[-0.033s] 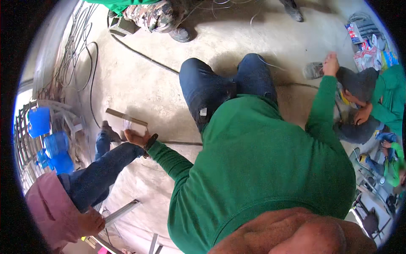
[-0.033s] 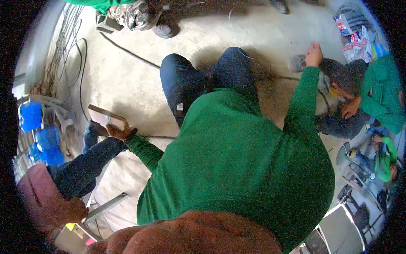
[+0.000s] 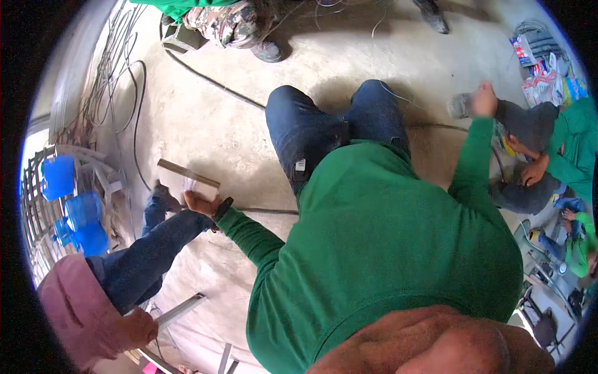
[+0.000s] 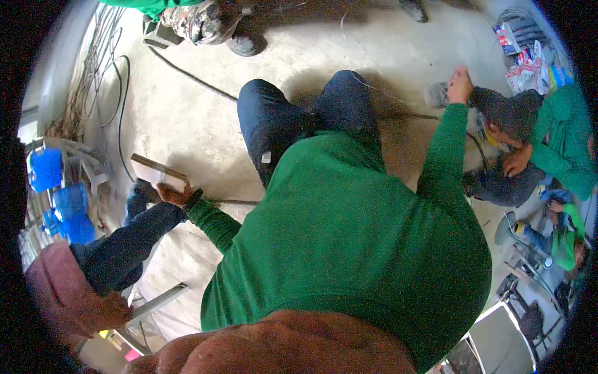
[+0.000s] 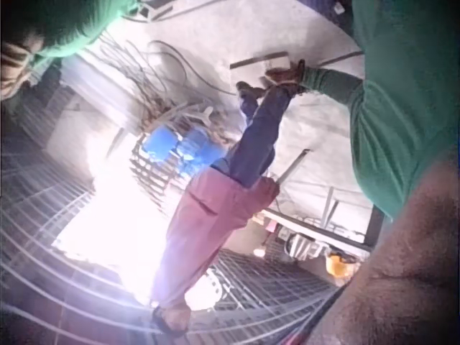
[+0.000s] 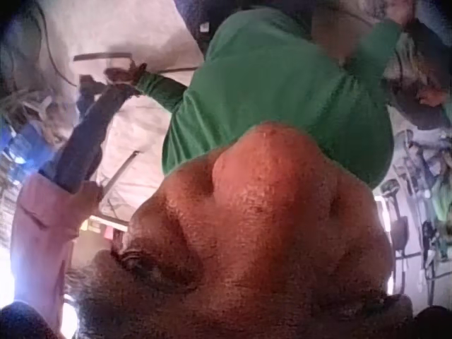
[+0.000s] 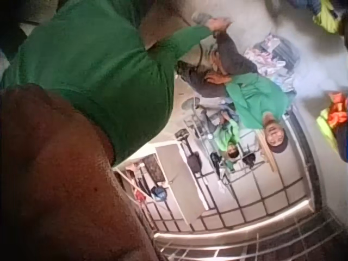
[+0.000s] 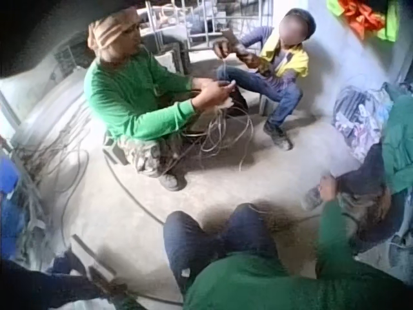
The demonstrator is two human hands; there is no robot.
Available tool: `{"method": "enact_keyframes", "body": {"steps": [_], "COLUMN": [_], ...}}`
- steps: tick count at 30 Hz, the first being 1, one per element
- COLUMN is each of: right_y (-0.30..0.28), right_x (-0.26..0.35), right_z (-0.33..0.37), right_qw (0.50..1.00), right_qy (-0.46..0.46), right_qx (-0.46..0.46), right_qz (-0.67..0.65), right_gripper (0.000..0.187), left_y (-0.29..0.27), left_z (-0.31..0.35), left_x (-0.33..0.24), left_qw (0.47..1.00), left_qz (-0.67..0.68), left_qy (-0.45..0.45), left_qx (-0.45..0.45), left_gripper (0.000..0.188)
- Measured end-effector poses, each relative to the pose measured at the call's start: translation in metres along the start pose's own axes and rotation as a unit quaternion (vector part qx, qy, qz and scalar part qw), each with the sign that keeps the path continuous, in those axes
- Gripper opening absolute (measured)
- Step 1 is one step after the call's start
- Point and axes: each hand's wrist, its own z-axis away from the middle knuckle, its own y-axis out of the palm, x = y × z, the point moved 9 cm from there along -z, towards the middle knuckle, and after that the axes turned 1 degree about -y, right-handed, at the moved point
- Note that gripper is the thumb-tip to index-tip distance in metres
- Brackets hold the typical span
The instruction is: The person kneels on the floor and handles a bundle of thin white wires, separating and organizing them by hand. They briefly pick up and inspect a small rectangular cardboard box before returning to the wires.
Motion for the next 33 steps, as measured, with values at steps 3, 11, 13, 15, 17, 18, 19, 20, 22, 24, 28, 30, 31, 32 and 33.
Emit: {"method": "enact_keyframes", "body": {"steps": [3,11,13,15,17,18,19,20,22,24,28,30,31,32,33], "right_y": [0.005,0.151,0.301,0.419,0.501,0.537,0.567,0.592,0.613,0.605,0.623,0.618,0.610,0.592,0.573], "right_x": [-0.045,-0.027,0.047,0.082,0.093,0.066,0.045,0.025,-0.022,-0.039,-0.083,-0.033,-0.001,0.033,0.070], "right_z": [0.035,0.007,0.111,0.217,0.328,0.333,0.339,0.344,0.266,0.263,0.230,0.300,0.323,0.335,0.350], "right_qw": [0.994,0.738,0.714,0.724,0.578,0.579,0.525,0.461,0.358,0.194,0.257,0.366,0.445,0.518,0.564], "right_qy": [0.003,-0.246,-0.514,-0.571,-0.743,-0.648,-0.627,-0.595,-0.573,-0.505,-0.418,-0.517,-0.561,-0.594,-0.621], "right_qx": [-0.049,-0.111,-0.022,0.152,0.284,0.416,0.422,0.427,0.253,0.265,0.339,0.391,0.393,0.388,0.402], "right_qz": [0.102,0.618,0.475,0.356,0.180,0.269,0.393,0.501,0.693,0.798,0.802,0.668,0.578,0.478,0.366], "right_gripper": [0.021,0.073,0.051,0.039,0.023,0.033,0.032,0.032,0.028,0.022,0.018,0.016,0.013,0.014,0.012], "left_y": [0.023,0.042,0.050,0.046,0.019,0.037,0.077,0.084,0.101,0.097,0.101,0.097,0.107,0.115,0.098], "left_z": [0.017,0.090,0.120,0.140,0.154,0.162,0.172,0.179,0.176,0.185,0.190,0.191,0.192,0.191,0.185], "left_x": [0.005,0.010,0.033,0.047,0.052,0.055,0.045,0.039,0.039,0.039,0.045,0.057,0.062,0.065,0.075], "left_qw": [0.995,0.935,0.948,0.942,0.950,0.948,0.945,0.946,0.940,0.938,0.921,0.924,0.927,0.929,0.922], "left_qz": [-0.067,-0.274,-0.147,-0.112,-0.177,-0.159,-0.140,-0.121,-0.113,-0.122,-0.146,-0.128,-0.095,-0.064,-0.098], "left_qy": [-0.044,0.048,-0.130,-0.209,-0.185,-0.213,-0.242,-0.240,-0.252,-0.267,-0.311,-0.317,-0.313,-0.310,-0.307], "left_qx": [0.057,0.218,0.250,0.239,0.179,0.175,0.171,0.180,0.199,0.186,0.185,0.174,0.183,0.191,0.214], "left_gripper": [0.038,0.055,0.068,0.076,0.080,0.081,0.082,0.084,0.085,0.085,0.083,0.081,0.080,0.079,0.072]}}
